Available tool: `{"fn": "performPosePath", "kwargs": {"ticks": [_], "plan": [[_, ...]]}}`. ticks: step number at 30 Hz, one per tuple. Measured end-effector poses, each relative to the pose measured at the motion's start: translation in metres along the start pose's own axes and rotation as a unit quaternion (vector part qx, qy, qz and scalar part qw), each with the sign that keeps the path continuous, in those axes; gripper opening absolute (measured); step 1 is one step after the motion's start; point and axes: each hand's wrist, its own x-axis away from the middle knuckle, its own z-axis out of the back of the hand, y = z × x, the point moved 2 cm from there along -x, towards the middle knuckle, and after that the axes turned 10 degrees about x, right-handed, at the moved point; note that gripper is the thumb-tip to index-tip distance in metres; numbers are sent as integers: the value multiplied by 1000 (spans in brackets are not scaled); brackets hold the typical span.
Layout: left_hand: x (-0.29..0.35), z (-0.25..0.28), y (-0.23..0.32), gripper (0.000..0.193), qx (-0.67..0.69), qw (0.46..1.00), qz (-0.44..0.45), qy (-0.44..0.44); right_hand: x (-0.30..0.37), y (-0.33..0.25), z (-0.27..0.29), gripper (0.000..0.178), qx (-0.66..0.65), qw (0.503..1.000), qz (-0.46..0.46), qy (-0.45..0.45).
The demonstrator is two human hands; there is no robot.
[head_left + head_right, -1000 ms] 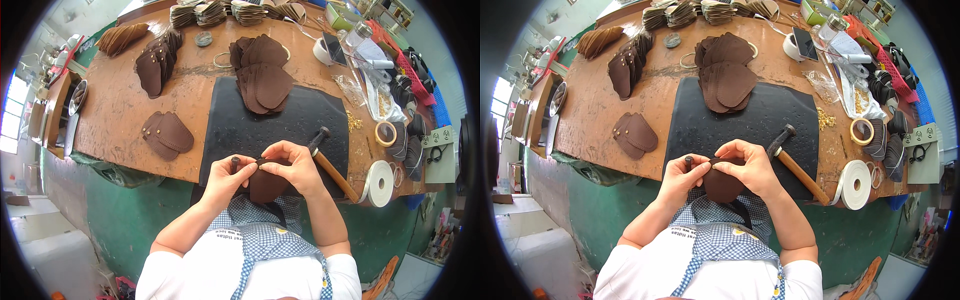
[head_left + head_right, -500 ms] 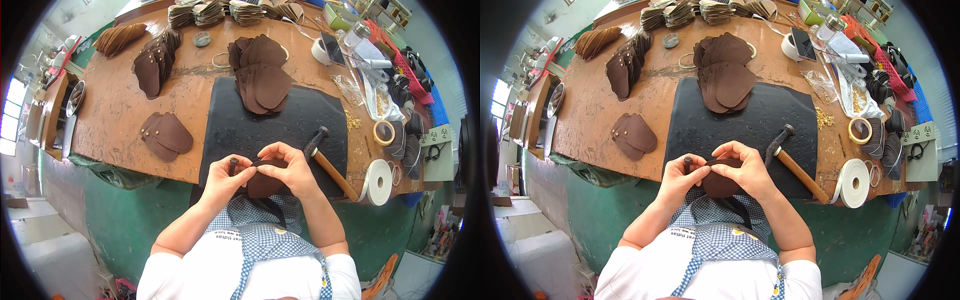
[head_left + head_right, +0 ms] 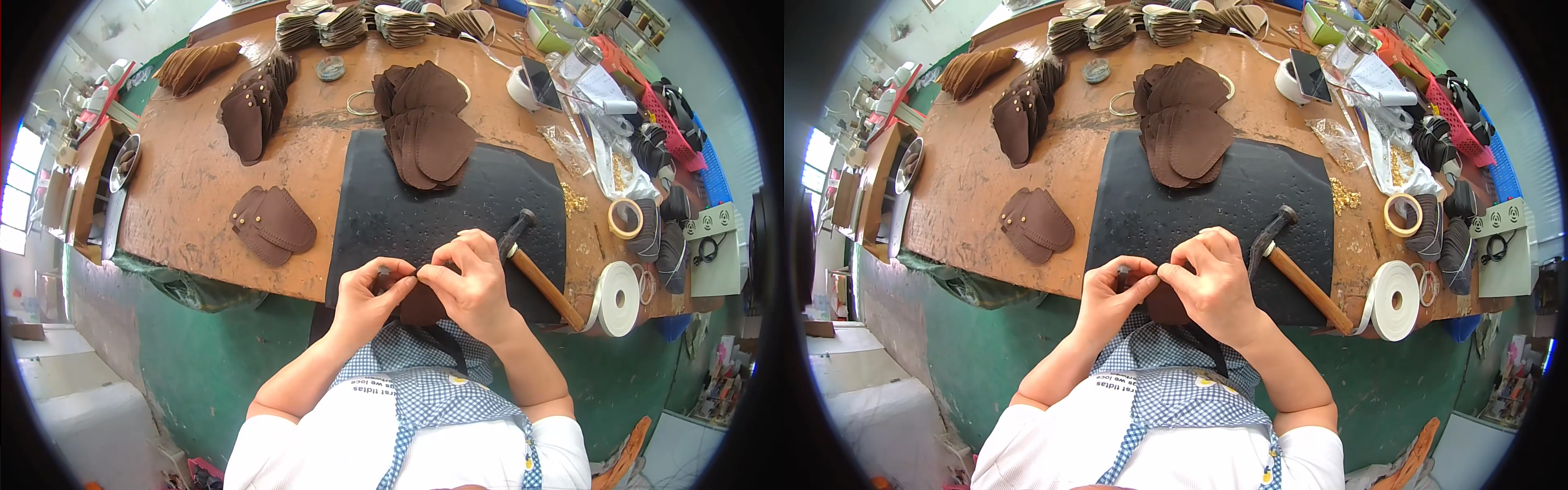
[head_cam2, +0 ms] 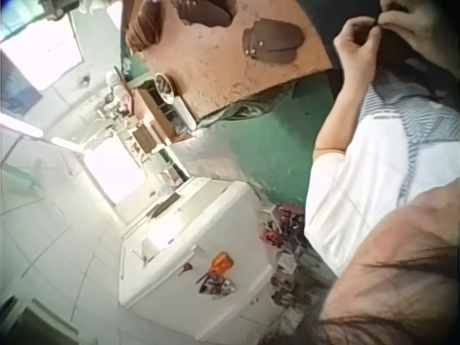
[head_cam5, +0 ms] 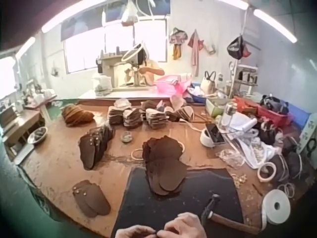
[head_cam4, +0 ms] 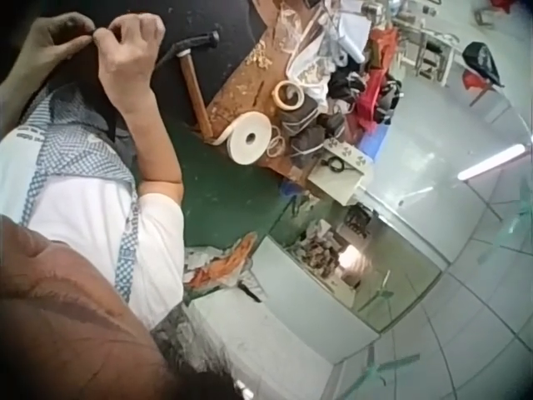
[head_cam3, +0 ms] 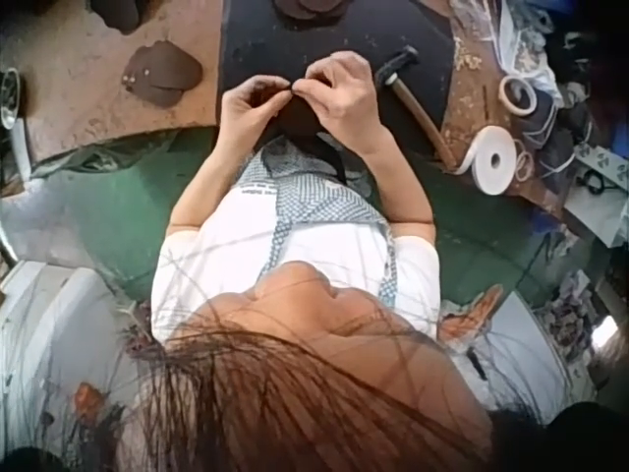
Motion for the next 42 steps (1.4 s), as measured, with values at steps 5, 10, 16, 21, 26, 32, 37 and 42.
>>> {"fn": "performPosePath", "kwargs": {"ticks": [5, 10, 16, 21, 26, 32, 37, 42], "plan": [[3, -3, 7, 10, -70, 993, -92, 0, 1, -2, -1, 18, 2, 1000, 10, -2], [5, -1, 5, 11, -62, 988, -138, 5, 11, -2, -10, 16, -98, 992, -84, 16], [7, 2, -7, 13, 43, 995, -83, 28, 24, -12, -28, 11, -206, 952, -224, 41], [6, 3, -11, 15, 123, 991, -33, 41, 24, -15, -30, 8, -181, 956, -227, 33], [4, 4, -10, 15, 181, 981, 49, 55, 22, -13, -27, 8, -155, 963, -221, 10], [2, 11, -19, 17, 199, 973, 105, 58, 13, -11, -21, 10, -155, 962, -224, -10], [3, 9, -16, 16, 133, 988, 64, 37, 15, -4, -20, 26, -371, 844, -366, -126], [2, 10, -12, 14, 81, 995, 53, 6, 19, 8, -25, 32, -433, 805, -373, -158]]}}
